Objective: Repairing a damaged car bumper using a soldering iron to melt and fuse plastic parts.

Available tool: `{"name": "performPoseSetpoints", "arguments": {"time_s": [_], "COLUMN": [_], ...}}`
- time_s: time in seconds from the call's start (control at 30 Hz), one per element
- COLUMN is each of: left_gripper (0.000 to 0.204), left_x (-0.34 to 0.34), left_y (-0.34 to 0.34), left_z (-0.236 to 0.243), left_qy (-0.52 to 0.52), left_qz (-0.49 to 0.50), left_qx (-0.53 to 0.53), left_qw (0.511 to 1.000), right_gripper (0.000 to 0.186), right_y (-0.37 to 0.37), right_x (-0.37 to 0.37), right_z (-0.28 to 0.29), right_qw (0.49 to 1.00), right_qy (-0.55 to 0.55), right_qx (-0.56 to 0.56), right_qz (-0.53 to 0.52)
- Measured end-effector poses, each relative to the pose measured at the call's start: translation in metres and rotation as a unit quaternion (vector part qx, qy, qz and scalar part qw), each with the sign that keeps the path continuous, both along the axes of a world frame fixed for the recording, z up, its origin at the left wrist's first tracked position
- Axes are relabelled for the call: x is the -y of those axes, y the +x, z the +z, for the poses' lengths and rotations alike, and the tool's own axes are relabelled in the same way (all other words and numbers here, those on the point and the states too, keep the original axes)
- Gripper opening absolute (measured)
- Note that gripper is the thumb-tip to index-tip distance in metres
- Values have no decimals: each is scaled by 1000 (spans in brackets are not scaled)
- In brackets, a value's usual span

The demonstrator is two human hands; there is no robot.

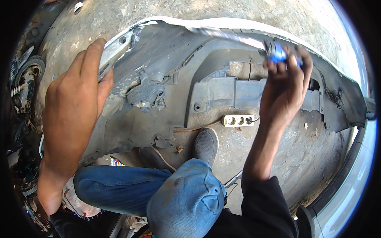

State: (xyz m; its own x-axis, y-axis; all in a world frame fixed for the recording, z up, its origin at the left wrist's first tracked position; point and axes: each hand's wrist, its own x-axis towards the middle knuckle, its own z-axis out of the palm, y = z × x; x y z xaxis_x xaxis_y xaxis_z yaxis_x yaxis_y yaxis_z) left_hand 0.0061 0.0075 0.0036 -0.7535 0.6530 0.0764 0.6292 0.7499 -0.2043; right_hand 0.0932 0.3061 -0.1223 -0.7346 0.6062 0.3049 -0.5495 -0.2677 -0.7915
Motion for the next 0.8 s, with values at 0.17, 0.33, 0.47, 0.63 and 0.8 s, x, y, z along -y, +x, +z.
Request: {"name": "performPoseSetpoints", "arguments": {"time_s": [0.17, 0.33, 0.47, 0.63, 0.8], "left_gripper": [42, 43, 43, 44, 44], "left_x": [-1, 4, -4, -2, -5], "left_y": [0, -2, 2, 1, 2], "left_z": [7, -6, 5, 6, 8], "left_qy": [-9, 15, 31, 14, 0], "left_qz": [1, 10, 8, 17, 18], "left_qx": [7, 23, 32, 41, 38], "left_qw": [1000, 1000, 999, 999, 999], "right_gripper": [38, 32, 26, 22, 20], "right_y": [83, 147, 184, 222, 268], "right_x": [15, 20, 8, 7, -22], "right_z": [-23, -65, -72, -81, -72], "right_qw": [980, 935, 916, 890, 873], "right_qy": [-49, -104, -73, -29, -129], "right_qx": [175, 318, 347, 374, 371], "right_qz": [-75, -116, -187, -258, -288]}}
